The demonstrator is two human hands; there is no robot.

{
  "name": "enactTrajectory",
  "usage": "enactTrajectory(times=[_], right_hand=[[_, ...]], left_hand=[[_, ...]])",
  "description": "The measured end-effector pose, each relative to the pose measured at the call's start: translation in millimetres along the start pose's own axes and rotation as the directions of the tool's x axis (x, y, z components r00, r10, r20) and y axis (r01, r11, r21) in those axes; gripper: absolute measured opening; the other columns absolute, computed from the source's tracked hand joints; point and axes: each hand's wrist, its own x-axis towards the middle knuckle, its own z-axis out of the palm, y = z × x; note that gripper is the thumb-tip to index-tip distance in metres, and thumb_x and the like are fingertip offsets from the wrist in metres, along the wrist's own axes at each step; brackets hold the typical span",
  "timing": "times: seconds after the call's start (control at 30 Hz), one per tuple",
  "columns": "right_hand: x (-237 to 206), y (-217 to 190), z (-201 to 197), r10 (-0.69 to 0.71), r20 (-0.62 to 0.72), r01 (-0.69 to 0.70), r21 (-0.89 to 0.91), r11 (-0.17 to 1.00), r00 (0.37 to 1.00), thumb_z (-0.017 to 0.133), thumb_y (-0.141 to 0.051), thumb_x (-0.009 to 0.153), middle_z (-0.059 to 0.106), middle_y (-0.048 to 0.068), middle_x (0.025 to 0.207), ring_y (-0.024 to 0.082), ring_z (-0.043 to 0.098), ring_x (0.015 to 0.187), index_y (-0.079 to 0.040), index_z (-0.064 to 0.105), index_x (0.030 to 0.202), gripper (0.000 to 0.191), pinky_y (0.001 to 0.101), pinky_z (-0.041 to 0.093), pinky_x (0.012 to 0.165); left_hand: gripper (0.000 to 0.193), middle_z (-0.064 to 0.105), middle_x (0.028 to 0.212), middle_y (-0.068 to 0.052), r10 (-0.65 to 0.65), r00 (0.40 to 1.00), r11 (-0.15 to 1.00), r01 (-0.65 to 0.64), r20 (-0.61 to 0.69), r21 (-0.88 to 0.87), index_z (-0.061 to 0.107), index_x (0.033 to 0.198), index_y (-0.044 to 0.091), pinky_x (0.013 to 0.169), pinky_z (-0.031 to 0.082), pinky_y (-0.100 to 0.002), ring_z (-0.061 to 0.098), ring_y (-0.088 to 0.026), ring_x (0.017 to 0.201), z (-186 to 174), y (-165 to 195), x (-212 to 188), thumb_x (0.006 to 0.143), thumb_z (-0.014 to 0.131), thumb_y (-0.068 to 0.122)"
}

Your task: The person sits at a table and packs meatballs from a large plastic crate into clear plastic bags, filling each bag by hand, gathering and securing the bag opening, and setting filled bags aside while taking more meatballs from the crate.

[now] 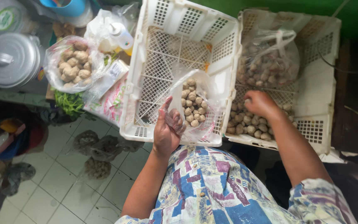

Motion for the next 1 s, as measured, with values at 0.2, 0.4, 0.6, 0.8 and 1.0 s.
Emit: enactTrajectory(times=[0.2,0.4,0.6,0.8,1.0], right_hand=[[-47,-42,-23,-0.366,0.341,-0.120,0.853,0.508,0.866,0.065,-0.021,0.094,0.074,0.008,0.092,0.010,0.064,0.073,0.001,0.070,0.115,0.031,0.0257,0.053,0.063],[-35,-134,39,-0.342,0.253,0.176,0.509,0.842,0.905,0.061,-0.024,0.099,0.067,0.013,0.099,0.018,0.064,0.085,-0.004,0.063,0.135,0.041,0.0295,0.054,0.073],[-22,-110,41,-0.331,-0.165,0.363,0.575,0.733,0.929,0.055,-0.018,0.103,0.067,0.016,0.114,0.022,0.070,0.104,0.003,0.061,0.129,0.034,0.0315,0.063,0.085],[-7,-22,-3,0.010,-0.295,0.086,0.313,0.946,0.955,0.066,-0.017,0.101,0.076,0.018,0.097,0.029,0.072,0.087,0.000,0.070,0.114,0.022,0.0403,0.058,0.080],[3,-15,32,-0.240,0.033,0.239,-0.304,0.922,0.970,0.075,-0.010,0.075,0.070,0.018,0.115,0.040,0.066,0.106,-0.010,0.075,0.111,0.036,0.0481,0.055,0.092]], left_hand=[[0.058,0.046,0.084,0.001,0.005,0.999,0.999,-0.003,0.042,-0.052,0.036,0.155,0.016,0.058,0.034,-0.023,0.040,-0.007,0.066,-6,1,1,0.109,0.044,0.050],[0.059,0.046,0.084,0.001,0.012,1.000,1.000,-0.012,0.023,-0.027,0.036,0.155,0.016,0.059,0.035,-0.024,0.040,-0.008,0.066,-1,1,3,0.108,0.044,0.051],[0.059,0.045,0.083,0.002,0.015,0.999,0.999,-0.014,0.030,-0.034,0.036,0.155,0.015,0.058,0.034,-0.023,0.040,-0.008,0.066,0,4,-1,0.109,0.044,0.051],[0.058,0.045,0.085,0.002,0.013,1.000,1.000,-0.012,0.029,-0.012,0.034,0.155,0.016,0.059,0.034,-0.023,0.040,-0.008,0.066,-4,1,-1,0.109,0.043,0.050],[0.058,0.045,0.085,0.001,0.006,1.000,1.000,-0.006,0.012,-0.011,0.035,0.155,0.016,0.060,0.034,-0.024,0.040,-0.009,0.066,1,0,1,0.109,0.041,0.050]])
